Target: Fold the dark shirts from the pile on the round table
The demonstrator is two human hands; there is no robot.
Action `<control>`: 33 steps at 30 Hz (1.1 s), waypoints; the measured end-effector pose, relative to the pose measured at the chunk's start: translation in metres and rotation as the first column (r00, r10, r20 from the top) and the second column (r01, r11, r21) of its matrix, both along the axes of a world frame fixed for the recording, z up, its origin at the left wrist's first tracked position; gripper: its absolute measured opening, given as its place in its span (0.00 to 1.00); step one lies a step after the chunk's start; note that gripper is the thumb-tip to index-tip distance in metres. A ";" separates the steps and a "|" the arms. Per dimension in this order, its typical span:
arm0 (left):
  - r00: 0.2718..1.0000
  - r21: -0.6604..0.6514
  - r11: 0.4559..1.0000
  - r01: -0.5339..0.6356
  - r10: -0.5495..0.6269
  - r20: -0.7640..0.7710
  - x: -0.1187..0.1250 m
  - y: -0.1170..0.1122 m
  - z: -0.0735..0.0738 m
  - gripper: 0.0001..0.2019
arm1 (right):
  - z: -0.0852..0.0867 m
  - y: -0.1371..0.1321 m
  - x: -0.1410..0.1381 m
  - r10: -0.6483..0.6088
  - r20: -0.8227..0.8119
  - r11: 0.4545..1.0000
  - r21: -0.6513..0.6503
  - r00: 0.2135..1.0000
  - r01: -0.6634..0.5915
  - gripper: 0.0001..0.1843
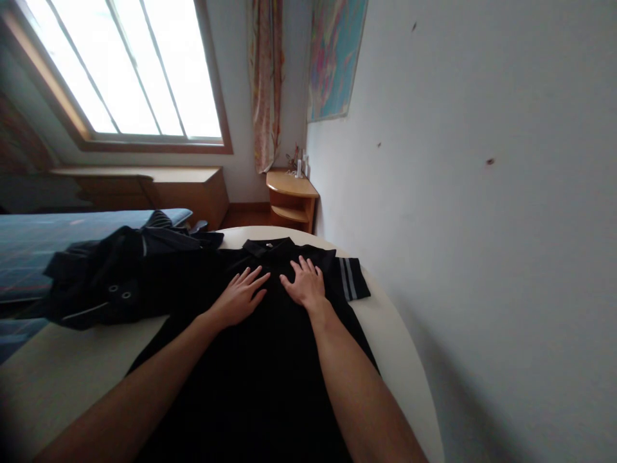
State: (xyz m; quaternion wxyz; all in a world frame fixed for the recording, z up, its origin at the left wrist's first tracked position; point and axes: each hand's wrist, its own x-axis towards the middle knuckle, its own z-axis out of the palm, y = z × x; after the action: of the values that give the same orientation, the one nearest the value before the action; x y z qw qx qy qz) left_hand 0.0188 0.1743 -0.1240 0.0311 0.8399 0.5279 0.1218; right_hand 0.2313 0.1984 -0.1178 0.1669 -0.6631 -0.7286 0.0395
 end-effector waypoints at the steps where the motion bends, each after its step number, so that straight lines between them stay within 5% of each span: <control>1: 1.000 -0.007 1.000 0.002 -0.002 -0.007 0.000 0.000 0.000 0.25 | 0.000 0.000 0.002 -0.033 0.002 0.999 0.035 0.999 0.033 0.33; 6: 0.999 -0.013 0.999 -0.036 0.035 -0.026 0.002 -0.002 0.004 0.26 | 0.002 0.004 0.018 -0.277 -0.012 0.951 0.138 0.961 0.276 0.37; 12: 0.998 -0.017 0.999 -0.047 0.046 -0.041 0.004 -0.003 0.004 0.27 | 0.002 0.011 0.042 -0.479 -0.023 0.878 -0.030 0.877 0.479 0.47; 18: 0.999 -0.014 0.999 -0.045 0.045 -0.028 0.004 -0.004 0.004 0.27 | 0.006 0.011 0.050 -0.601 0.033 0.783 -0.173 0.798 0.597 0.46; 20: 0.999 -0.011 0.999 -0.044 0.044 -0.022 0.004 -0.004 0.004 0.27 | 0.007 0.010 0.047 -0.591 0.050 0.798 -0.112 0.805 0.592 0.44; 23: 0.999 -0.007 0.999 -0.038 0.038 -0.020 0.003 -0.004 0.004 0.27 | 0.008 0.008 0.038 -0.441 0.095 0.897 0.047 0.892 0.439 0.36; 26: 0.999 -0.004 0.999 -0.037 0.037 -0.016 0.003 -0.004 0.004 0.27 | 0.009 0.008 0.032 -0.308 0.092 0.951 0.012 0.947 0.308 0.34; 33: 1.000 0.021 1.000 -0.022 0.022 0.004 0.001 -0.004 0.004 0.26 | 0.007 0.009 0.041 -0.432 0.078 0.885 -0.156 0.898 0.439 0.43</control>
State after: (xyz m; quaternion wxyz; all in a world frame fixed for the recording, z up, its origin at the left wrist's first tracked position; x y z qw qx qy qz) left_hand 0.0201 0.1704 -0.1203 0.0220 0.8340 0.5360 0.1293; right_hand 0.2719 0.2076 -0.1110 0.0998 -0.8221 -0.5583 0.0492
